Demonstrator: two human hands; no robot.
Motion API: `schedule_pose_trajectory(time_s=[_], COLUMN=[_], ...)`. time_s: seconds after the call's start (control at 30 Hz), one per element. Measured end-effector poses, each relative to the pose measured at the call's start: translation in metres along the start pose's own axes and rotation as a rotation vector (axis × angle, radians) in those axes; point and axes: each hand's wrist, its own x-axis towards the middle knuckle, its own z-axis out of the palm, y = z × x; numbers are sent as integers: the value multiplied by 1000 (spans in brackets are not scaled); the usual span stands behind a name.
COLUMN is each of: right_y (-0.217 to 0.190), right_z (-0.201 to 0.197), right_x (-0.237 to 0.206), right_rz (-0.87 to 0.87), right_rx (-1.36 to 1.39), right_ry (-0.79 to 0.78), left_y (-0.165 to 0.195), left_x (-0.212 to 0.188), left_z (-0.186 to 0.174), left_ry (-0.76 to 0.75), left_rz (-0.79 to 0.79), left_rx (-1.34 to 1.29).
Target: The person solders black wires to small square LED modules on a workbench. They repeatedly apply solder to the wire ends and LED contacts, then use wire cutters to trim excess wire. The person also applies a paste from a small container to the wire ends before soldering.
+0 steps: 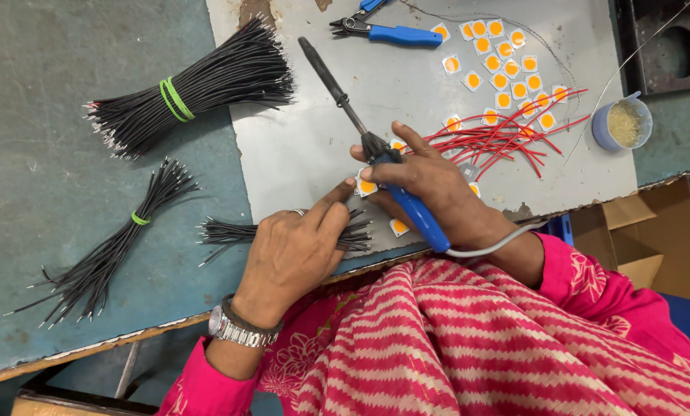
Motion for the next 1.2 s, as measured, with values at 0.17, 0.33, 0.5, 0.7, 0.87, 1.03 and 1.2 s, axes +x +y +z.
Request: schedule_pose_trajectory(time_s=[0.17,0.33,0.5,0.7,0.87,1.03,1.2], right_y=[-3,-5,-7,-8,-4,6,22], right_z=[-8,-5,-7,-1,-11,-38,-66], right_x=[-15,-27,-29,-32,-48,-75,-94], right_rz=[-16,-37,-15,85,124,198,211], right_rx=[100,-12,90,201,374,525,692], right_ry=[67,-17,-34,71,98,348,667], left_y=[0,6,20,28,36,40,41], left_x=[-4,-11,-12,-10,-12,-12,-10], left_z=[-3,-7,3,12,16,20,21], left_ry=[80,176,132,131,165,181,199], left_rz=[45,108,100,102,79,50,44], left_rx=[-15,-58,-87,71,120,129,126])
